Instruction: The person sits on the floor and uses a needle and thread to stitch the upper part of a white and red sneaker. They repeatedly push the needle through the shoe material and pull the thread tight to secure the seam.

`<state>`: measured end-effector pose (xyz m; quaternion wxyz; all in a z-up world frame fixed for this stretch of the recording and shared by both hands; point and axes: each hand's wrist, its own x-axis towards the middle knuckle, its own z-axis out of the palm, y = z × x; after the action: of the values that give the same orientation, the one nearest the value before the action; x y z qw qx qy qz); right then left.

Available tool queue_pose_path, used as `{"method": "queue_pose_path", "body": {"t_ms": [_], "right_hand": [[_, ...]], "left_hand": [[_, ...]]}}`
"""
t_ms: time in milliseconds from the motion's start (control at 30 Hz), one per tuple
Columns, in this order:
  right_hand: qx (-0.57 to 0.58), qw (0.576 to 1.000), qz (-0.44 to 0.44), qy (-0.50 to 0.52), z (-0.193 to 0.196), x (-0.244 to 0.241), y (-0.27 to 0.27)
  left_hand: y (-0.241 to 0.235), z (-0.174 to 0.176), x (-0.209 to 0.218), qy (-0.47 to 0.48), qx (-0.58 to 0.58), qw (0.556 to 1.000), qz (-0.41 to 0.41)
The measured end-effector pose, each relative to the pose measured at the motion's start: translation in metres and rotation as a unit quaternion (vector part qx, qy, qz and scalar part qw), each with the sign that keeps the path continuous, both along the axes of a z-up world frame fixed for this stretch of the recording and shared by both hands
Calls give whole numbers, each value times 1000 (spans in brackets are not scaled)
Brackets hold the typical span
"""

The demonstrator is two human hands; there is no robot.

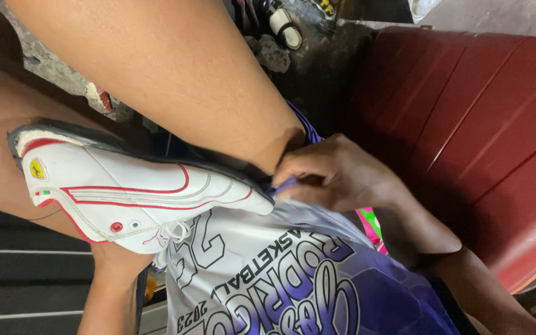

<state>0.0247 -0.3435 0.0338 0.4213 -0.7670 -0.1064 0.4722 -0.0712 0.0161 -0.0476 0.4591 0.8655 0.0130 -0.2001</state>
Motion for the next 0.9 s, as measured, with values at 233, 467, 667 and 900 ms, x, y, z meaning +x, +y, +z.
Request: {"method": "queue_pose_path", "body": {"t_ms": [233, 467, 667, 900], "right_hand": [[296, 907, -298, -14, 6, -9, -2], [472, 776, -403, 115, -14, -27, 37], [312, 904, -290, 36, -17, -26, 44], [302, 906, -298, -6, -24, -24, 50]], "left_hand": [[5, 26, 35, 0, -42, 986, -159], [-11, 51, 61, 15, 42, 980, -193], [-6, 36, 50, -4, 42, 983, -180], [3, 33, 50, 18, -8, 994, -111]]}}
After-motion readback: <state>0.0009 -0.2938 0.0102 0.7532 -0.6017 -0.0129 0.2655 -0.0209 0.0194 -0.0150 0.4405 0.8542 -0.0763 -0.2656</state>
